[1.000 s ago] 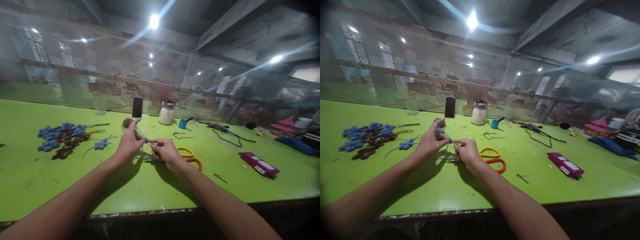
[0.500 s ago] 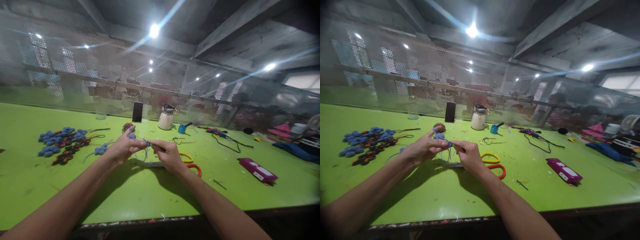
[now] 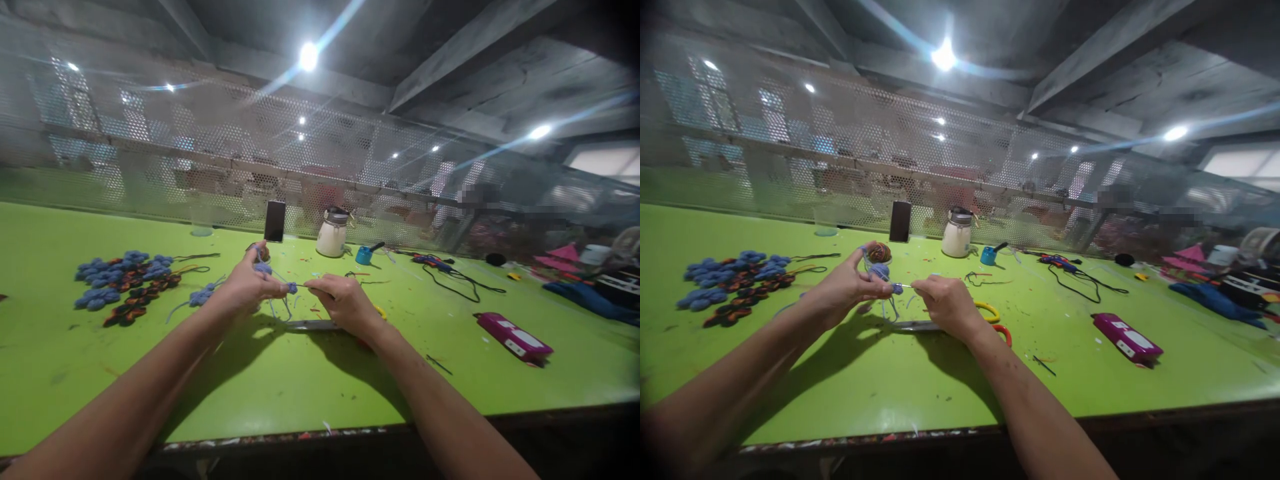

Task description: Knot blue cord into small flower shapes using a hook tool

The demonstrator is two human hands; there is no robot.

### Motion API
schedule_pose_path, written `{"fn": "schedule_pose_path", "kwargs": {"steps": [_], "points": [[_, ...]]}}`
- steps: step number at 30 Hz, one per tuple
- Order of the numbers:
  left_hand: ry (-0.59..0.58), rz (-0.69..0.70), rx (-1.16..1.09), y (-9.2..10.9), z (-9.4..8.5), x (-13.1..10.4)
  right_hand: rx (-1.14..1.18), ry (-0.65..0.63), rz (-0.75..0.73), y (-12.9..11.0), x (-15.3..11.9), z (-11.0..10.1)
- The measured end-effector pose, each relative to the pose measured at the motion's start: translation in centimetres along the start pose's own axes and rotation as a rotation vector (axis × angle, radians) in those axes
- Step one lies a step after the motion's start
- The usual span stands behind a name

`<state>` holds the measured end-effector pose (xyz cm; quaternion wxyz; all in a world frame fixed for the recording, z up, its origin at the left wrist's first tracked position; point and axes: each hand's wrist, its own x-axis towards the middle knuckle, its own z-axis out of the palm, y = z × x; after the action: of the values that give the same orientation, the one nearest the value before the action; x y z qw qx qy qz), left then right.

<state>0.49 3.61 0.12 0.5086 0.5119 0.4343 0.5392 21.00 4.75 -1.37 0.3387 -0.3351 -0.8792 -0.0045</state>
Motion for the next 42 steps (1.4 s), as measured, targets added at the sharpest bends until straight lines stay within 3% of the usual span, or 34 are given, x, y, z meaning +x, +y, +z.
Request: {"fn": "schedule_pose_path", "kwargs": {"steps": [4,8,16,20,27,35,42], "points": [[-0.025,0.039,0.043,-0.4,-0.3,0.5,0.021,-0.045,0.021,-0.3,0.0,-0.7],[-0.027,0.085,0.06,-0.6,-0.4,0.5,0.201,-0.054,0.065,-0.5,0.1,-1.0],[-0.122,0.081,0.085,-0.6,-0.2,0.3,0.607,-0.188,0.354,-0.6,0.3,-0.7],[-0.161,0.079,0.111,-0.2,0.4,-0.2,0.704,-0.183,0.422,-0.4,0.4,-0.2],[-0.178,0.065,0.144,0.0,0.6,-0.4,0.647,-0.167,0.324,-0.7,0.5,0.3],[-0.176,-0.028,0.007,-0.1,0.4,-0.4,0.531,-0.133,0.27,-0.1,0.2,1.2],[-0.157,-0.011,0.14,-0.7,0.4,-0.2,0.315,-0.087,0.133,-1.0,0.1,0.8]]}}
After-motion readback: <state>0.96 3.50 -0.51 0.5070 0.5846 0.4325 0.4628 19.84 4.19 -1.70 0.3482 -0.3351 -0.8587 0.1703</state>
